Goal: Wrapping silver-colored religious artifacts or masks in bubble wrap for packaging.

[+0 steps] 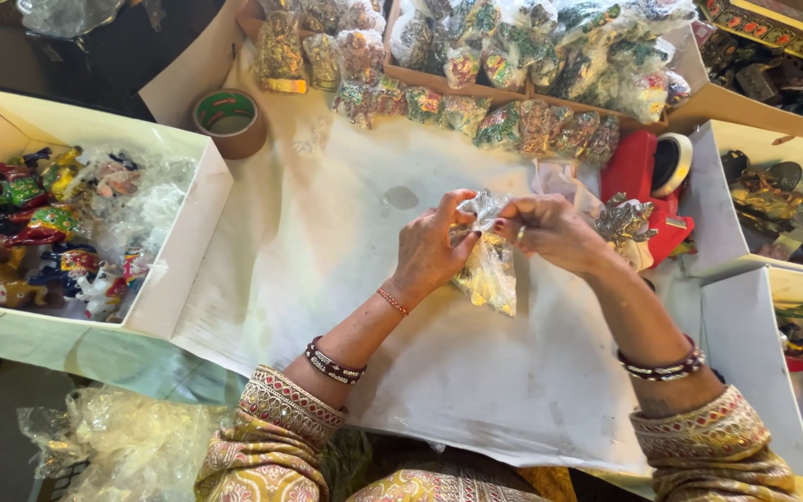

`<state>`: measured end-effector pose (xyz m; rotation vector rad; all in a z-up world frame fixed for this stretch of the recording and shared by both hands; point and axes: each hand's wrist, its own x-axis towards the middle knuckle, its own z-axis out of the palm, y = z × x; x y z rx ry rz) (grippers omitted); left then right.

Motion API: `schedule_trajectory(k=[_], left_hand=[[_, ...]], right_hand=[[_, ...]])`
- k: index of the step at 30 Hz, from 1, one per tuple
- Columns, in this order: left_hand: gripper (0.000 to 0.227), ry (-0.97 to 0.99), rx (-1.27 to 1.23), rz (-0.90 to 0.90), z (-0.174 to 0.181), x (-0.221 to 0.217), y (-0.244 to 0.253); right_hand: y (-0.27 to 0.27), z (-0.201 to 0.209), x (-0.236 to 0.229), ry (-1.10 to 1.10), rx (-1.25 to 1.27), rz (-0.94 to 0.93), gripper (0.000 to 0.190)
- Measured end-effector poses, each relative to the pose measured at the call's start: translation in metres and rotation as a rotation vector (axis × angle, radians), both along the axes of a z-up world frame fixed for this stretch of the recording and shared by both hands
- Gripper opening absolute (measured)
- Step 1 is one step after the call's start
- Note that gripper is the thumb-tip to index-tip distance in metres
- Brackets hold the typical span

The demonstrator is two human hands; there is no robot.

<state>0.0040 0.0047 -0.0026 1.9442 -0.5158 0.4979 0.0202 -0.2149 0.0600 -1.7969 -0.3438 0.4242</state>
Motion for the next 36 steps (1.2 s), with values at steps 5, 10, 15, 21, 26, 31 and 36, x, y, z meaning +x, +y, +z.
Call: schedule_trajectory(k=[5, 10, 15, 21, 26, 31, 36], left_hand=[[0.056, 0.010, 0.022, 0.016, 0.001, 0.000, 0.002], [0.052, 0.042, 0.035, 0.019, -0.001, 0.000, 0.002], [0.054, -0.005, -0.002, -0.004, -0.006, 0.002, 0.000], [0.053, 0.022, 0.009, -0.009, -0.003, 0.002, 0.000], [0.052, 0.007, 0.013, -0.016, -0.001, 0.001, -0.001], [0.051, 0.009, 0.031, -0.018, -0.002, 0.001, -0.002], [0.040, 0.011, 0.005, -0.020, -0.002, 0.000, -0.002]], right_hand=[[0.037, -0.013, 0.011, -0.086, -0.103, 0.028, 0.015], [0.036, -0.022, 0.015, -0.106, -0.120, 0.108, 0.023], [0.011, -0.041, 0.030, 0.090, -0.081, 0.089, 0.027], [0.010, -0.033, 0.030, 0.171, -0.206, 0.008, 0.024], [0.006, -0.030, 0.030, 0.200, -0.239, -0.012, 0.028], [-0.001, -0.031, 0.029, 0.286, -0.184, -0.095, 0.023], [-0.014, -0.038, 0.027, 0.320, -0.209, -0.113, 0.022]])
